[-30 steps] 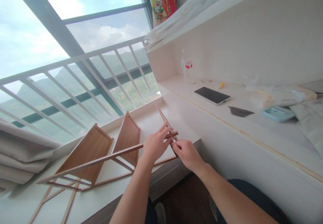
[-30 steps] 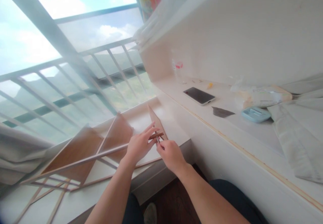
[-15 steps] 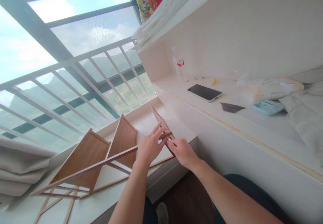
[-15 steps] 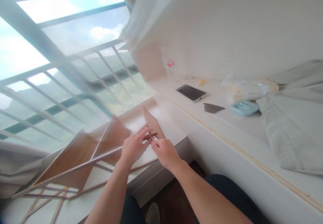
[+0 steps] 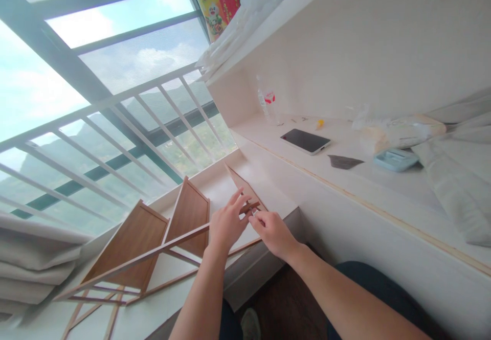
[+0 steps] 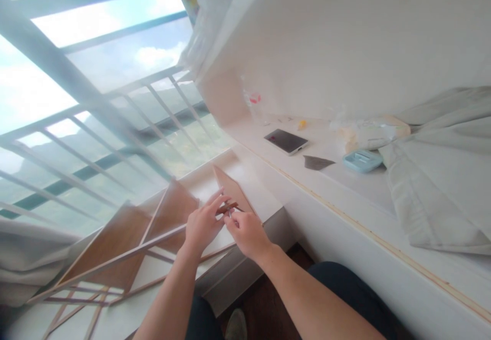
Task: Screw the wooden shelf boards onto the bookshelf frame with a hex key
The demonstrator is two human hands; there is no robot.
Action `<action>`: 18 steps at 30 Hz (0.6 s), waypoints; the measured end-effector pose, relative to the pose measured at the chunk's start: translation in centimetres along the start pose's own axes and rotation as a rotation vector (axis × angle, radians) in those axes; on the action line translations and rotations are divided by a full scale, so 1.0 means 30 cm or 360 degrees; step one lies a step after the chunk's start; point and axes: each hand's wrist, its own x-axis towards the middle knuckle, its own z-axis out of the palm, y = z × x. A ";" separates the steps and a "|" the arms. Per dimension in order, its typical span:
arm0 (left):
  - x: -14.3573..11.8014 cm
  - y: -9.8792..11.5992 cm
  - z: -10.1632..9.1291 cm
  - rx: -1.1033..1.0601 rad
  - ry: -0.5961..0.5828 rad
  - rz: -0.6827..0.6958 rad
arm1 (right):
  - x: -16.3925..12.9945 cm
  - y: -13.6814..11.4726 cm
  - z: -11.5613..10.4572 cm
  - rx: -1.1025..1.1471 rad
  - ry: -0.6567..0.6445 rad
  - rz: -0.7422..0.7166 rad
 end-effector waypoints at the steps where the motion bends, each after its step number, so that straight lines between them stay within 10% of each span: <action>1: -0.001 0.000 -0.001 0.0000 -0.0002 -0.0001 | -0.001 0.000 0.001 0.0008 -0.0010 -0.0006; 18: 0.015 0.003 -0.011 0.0071 -0.0066 -0.0027 | 0.008 0.001 0.022 -0.0101 0.0049 0.0004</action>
